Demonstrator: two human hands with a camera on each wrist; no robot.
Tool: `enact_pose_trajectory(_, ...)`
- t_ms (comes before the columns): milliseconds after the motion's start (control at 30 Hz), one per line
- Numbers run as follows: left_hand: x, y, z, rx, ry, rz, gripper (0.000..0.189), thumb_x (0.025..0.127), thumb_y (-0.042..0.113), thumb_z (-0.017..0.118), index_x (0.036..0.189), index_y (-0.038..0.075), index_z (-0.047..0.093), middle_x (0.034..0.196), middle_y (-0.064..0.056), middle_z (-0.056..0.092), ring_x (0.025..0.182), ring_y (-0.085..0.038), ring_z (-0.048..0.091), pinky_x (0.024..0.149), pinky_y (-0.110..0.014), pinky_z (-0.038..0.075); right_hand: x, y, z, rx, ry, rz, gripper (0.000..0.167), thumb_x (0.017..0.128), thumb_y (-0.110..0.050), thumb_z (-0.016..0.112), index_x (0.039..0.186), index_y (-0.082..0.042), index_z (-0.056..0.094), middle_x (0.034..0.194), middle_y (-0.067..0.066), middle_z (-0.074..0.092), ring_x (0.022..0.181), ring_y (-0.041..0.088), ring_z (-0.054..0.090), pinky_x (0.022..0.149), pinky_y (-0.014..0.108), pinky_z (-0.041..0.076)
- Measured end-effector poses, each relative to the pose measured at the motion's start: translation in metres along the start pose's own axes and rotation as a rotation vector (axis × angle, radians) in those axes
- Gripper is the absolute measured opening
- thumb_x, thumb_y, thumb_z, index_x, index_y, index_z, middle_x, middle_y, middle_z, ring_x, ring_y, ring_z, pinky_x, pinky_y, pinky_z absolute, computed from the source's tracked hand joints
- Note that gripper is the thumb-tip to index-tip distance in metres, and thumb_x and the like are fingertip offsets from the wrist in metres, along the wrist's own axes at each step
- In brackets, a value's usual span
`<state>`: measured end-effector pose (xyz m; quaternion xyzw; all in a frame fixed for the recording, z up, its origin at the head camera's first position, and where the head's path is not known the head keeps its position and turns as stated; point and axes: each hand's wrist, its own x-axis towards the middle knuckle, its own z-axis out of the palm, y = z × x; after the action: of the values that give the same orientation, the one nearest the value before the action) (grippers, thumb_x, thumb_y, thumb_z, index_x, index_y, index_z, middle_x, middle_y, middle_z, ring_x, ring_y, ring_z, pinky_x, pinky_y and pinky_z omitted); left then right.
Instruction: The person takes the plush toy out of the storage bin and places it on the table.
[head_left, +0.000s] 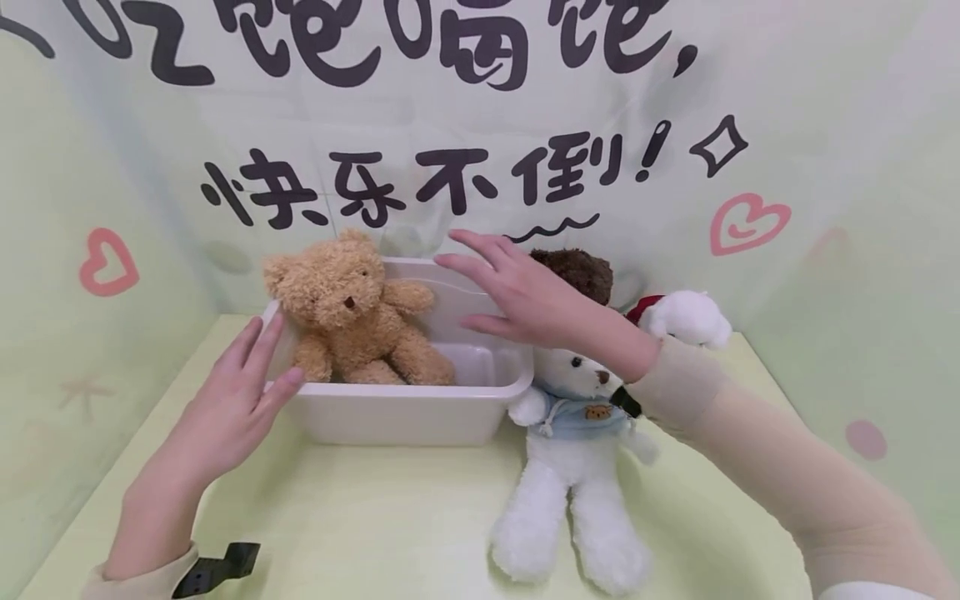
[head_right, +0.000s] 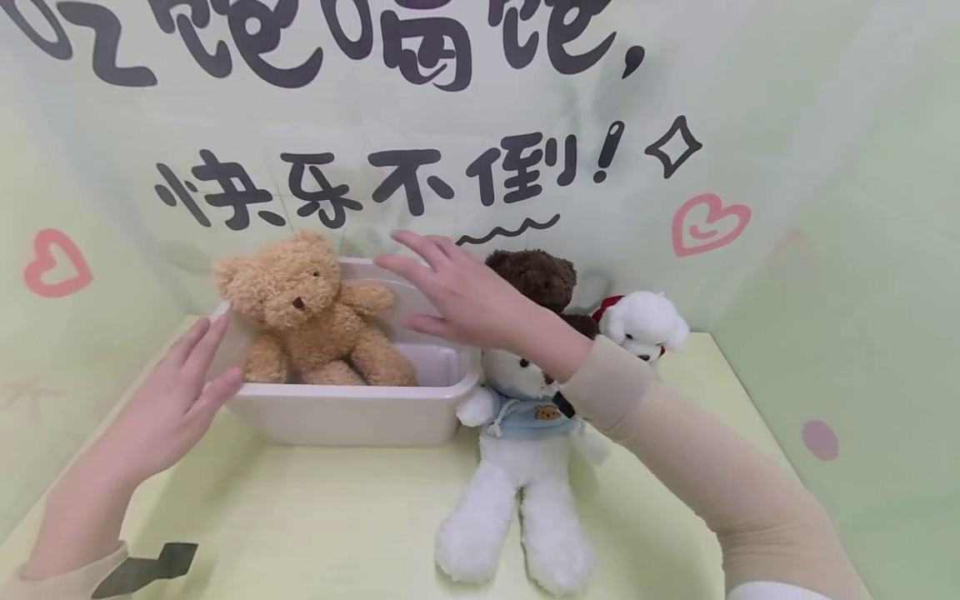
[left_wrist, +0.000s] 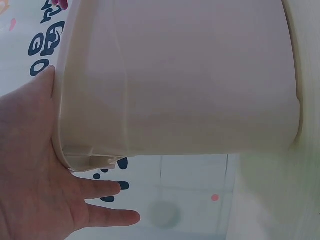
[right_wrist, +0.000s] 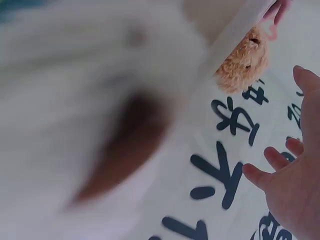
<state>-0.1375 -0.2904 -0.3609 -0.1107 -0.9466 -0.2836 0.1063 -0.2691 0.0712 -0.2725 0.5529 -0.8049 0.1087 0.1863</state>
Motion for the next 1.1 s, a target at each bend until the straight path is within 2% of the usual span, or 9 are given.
enact_pose_trajectory(100, -0.001, -0.001, 0.001, 0.005, -0.002, 0.001, 0.071, 0.111, 0.034, 0.046, 0.166, 0.014, 0.005, 0.166, -0.032, 0.002, 0.144, -0.064, 0.013, 0.105, -0.082, 0.017, 0.02, -0.005, 0.009, -0.013, -0.071, 0.001, 0.073, 0.097, -0.038, 0.072, 0.156, -0.01, 0.038, 0.165, 0.019, 0.026, 0.143, 0.037, 0.037, 0.109, 0.047, 0.045)
enact_pose_trajectory(267, -0.001, 0.0, 0.003, 0.0, -0.002, -0.008, 0.072, 0.111, 0.035, 0.045, 0.166, 0.013, 0.004, 0.166, -0.031, 0.001, 0.145, -0.062, 0.012, 0.107, -0.081, 0.016, 0.049, -0.005, 0.022, -0.038, -0.208, 0.05, 0.078, 0.098, -0.043, 0.069, 0.161, -0.016, 0.032, 0.168, 0.015, 0.019, 0.147, 0.035, 0.033, 0.099, 0.042, 0.053)
enact_pose_trajectory(500, 0.0, 0.0, 0.002, 0.027, -0.007, -0.011, 0.072, 0.111, 0.037, 0.045, 0.166, 0.011, 0.007, 0.166, -0.032, 0.002, 0.144, -0.063, 0.013, 0.104, -0.082, 0.019, 0.087, 0.0, 0.038, -0.034, -0.278, 0.067, 0.081, 0.095, -0.038, 0.074, 0.161, -0.016, 0.033, 0.167, 0.013, 0.026, 0.149, 0.031, 0.03, 0.115, 0.041, 0.039)
enact_pose_trajectory(633, 0.0, 0.0, 0.001, 0.032, -0.015, -0.024, 0.072, 0.111, 0.038, 0.044, 0.166, 0.009, 0.008, 0.166, -0.031, 0.0, 0.145, -0.063, 0.012, 0.103, -0.083, 0.02, 0.11, -0.007, 0.044, -0.111, -0.352, 0.06, 0.089, 0.092, -0.043, 0.076, 0.163, -0.021, 0.027, 0.169, 0.012, 0.02, 0.15, 0.031, 0.028, 0.119, 0.04, 0.033)
enact_pose_trajectory(733, -0.001, 0.0, 0.0, 0.036, -0.019, -0.03, 0.071, 0.111, 0.039, 0.044, 0.165, 0.008, 0.01, 0.167, -0.031, -0.001, 0.145, -0.063, 0.012, 0.101, -0.084, 0.021, 0.125, -0.015, 0.046, -0.164, -0.376, 0.051, 0.094, 0.09, -0.045, 0.078, 0.164, -0.023, 0.024, 0.169, 0.011, 0.018, 0.15, 0.031, 0.029, 0.12, 0.041, 0.031)
enact_pose_trajectory(933, -0.001, 0.002, -0.002, 0.047, -0.02, -0.039, 0.069, 0.111, 0.039, 0.043, 0.165, 0.007, 0.014, 0.167, -0.03, -0.001, 0.146, -0.062, 0.012, 0.099, -0.084, 0.023, 0.148, -0.033, 0.055, -0.224, -0.412, 0.035, 0.093, 0.091, -0.048, 0.076, 0.164, -0.03, 0.021, 0.17, 0.006, 0.016, 0.152, 0.028, 0.026, 0.114, 0.041, 0.041)
enact_pose_trajectory(1100, 0.0, 0.004, -0.002, 0.049, -0.032, -0.043, 0.068, 0.111, 0.04, 0.042, 0.163, 0.003, 0.02, 0.167, -0.03, 0.0, 0.146, -0.061, 0.013, 0.1, -0.084, 0.024, 0.151, -0.034, 0.07, -0.3, -0.39, -0.017, 0.092, 0.091, -0.047, 0.076, 0.164, -0.028, 0.022, 0.169, 0.009, 0.019, 0.15, 0.031, 0.028, 0.119, 0.043, 0.032)
